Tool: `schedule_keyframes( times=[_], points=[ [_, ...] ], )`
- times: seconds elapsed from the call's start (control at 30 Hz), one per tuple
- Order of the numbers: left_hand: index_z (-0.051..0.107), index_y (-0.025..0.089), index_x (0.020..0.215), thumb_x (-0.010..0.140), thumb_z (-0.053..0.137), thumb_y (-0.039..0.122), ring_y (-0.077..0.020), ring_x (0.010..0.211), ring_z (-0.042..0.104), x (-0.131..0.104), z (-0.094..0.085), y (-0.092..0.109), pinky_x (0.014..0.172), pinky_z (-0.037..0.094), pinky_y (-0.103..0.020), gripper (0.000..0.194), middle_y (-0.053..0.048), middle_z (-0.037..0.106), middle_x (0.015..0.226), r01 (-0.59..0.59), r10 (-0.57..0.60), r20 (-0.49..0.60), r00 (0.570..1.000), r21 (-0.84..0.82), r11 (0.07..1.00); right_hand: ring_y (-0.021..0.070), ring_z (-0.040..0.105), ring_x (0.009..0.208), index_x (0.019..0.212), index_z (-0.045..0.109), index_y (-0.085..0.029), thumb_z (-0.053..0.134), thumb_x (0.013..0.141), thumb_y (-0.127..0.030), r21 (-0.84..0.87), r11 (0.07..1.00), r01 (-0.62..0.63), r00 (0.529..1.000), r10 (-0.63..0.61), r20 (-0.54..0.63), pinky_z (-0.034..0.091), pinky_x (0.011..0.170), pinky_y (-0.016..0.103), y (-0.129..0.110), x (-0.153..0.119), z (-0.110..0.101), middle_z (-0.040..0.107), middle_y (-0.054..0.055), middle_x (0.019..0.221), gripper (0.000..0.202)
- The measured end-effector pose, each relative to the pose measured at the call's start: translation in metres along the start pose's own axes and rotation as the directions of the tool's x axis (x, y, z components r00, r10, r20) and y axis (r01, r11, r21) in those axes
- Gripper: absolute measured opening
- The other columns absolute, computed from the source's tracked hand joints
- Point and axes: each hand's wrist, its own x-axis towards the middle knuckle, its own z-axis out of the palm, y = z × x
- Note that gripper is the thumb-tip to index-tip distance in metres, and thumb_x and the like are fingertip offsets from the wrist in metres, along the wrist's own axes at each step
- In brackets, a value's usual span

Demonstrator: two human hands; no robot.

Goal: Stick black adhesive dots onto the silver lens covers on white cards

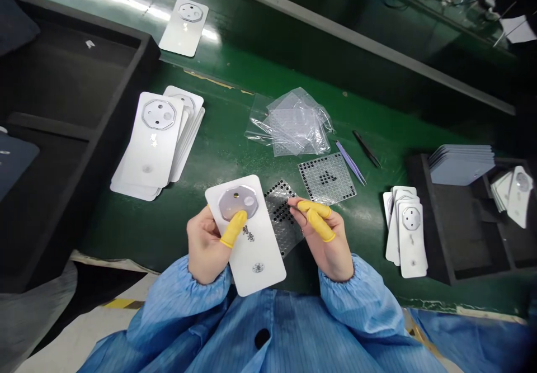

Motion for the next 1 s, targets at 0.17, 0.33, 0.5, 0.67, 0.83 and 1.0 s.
schedule_keyframes(
  times=[0.17, 0.33, 0.5, 0.67, 0.83, 1.0],
  points=[
    [0.070, 0.013, 0.095, 0.066, 0.081, 0.026, -0.0185, 0.067, 0.071, 0.010, -0.029, 0.005, 0.060, 0.058, -0.023, 0.033, -0.005, 0.076, 0.083, 0.053, -0.054, -0.038, 0.998, -0.030, 0.998, 0.0254, 0.050, 0.127, 0.116, 0.064, -0.028, 0.066, 0.083, -0.027, -0.638, 0.709, 0.301, 0.951, -0.270, 0.148, 0.039, 0.107, 0.052, 0.012, 0.007, -0.015, 0.059, 0.008, 0.131, 0.033],
    [0.069, 0.014, 0.094, 0.060, 0.084, 0.018, -0.0144, 0.072, 0.068, 0.017, -0.054, 0.023, 0.066, 0.056, -0.018, 0.037, 0.000, 0.075, 0.083, -0.031, 0.024, -0.230, 0.973, -0.026, 0.999, 0.0298, 0.036, 0.137, 0.119, 0.060, -0.021, 0.062, 0.086, -0.023, -0.870, 0.204, 0.449, 0.871, -0.317, 0.375, 0.031, 0.107, 0.062, 0.036, 0.010, -0.028, 0.048, 0.016, 0.140, 0.033],
    [0.054, 0.015, 0.126, 0.064, 0.081, 0.029, -0.0204, 0.069, 0.070, 0.020, -0.058, 0.012, 0.061, 0.058, -0.027, 0.070, -0.005, 0.074, 0.087, 0.087, -0.063, -0.176, 0.982, 0.130, 0.988, 0.0250, 0.051, 0.126, 0.115, 0.060, -0.023, 0.060, 0.088, -0.018, -0.837, 0.179, 0.517, 0.816, -0.399, 0.418, 0.034, 0.107, 0.057, 0.032, 0.009, -0.027, 0.060, 0.013, 0.128, 0.028],
    [0.051, 0.020, 0.134, 0.077, 0.068, 0.034, -0.0264, 0.101, 0.067, 0.020, -0.052, 0.009, 0.086, 0.055, -0.033, 0.061, -0.008, 0.070, 0.115, -0.131, 0.097, 0.103, 0.990, 0.408, 0.904, 0.0206, 0.059, 0.115, 0.120, 0.057, -0.023, 0.060, 0.087, -0.017, -0.736, 0.242, 0.633, 0.759, -0.382, 0.527, 0.043, 0.103, 0.047, -0.006, 0.011, -0.022, 0.061, 0.012, 0.125, 0.034],
    [0.074, 0.013, 0.100, 0.081, 0.062, 0.040, -0.0277, 0.087, 0.071, 0.014, -0.031, 0.018, 0.076, 0.057, -0.033, 0.036, -0.011, 0.075, 0.097, -0.090, -0.087, 0.546, 0.833, 0.289, 0.953, 0.0228, 0.051, 0.124, 0.121, 0.054, -0.023, 0.056, 0.090, -0.021, -0.661, 0.093, 0.745, 0.664, -0.205, 0.719, 0.030, 0.111, 0.057, -0.029, 0.026, -0.019, 0.060, 0.011, 0.128, 0.032],
    [0.076, 0.010, 0.085, 0.075, 0.066, 0.034, -0.0268, 0.081, 0.070, 0.007, -0.014, 0.010, 0.069, 0.057, -0.032, 0.027, -0.012, 0.076, 0.085, 0.009, -0.156, 0.462, 0.873, 0.303, 0.953, 0.0255, 0.047, 0.128, 0.122, 0.053, -0.019, 0.058, 0.088, -0.016, -0.688, 0.107, 0.718, 0.685, -0.287, 0.670, 0.036, 0.107, 0.056, -0.022, 0.028, -0.007, 0.056, 0.015, 0.130, 0.035]
  ],
)
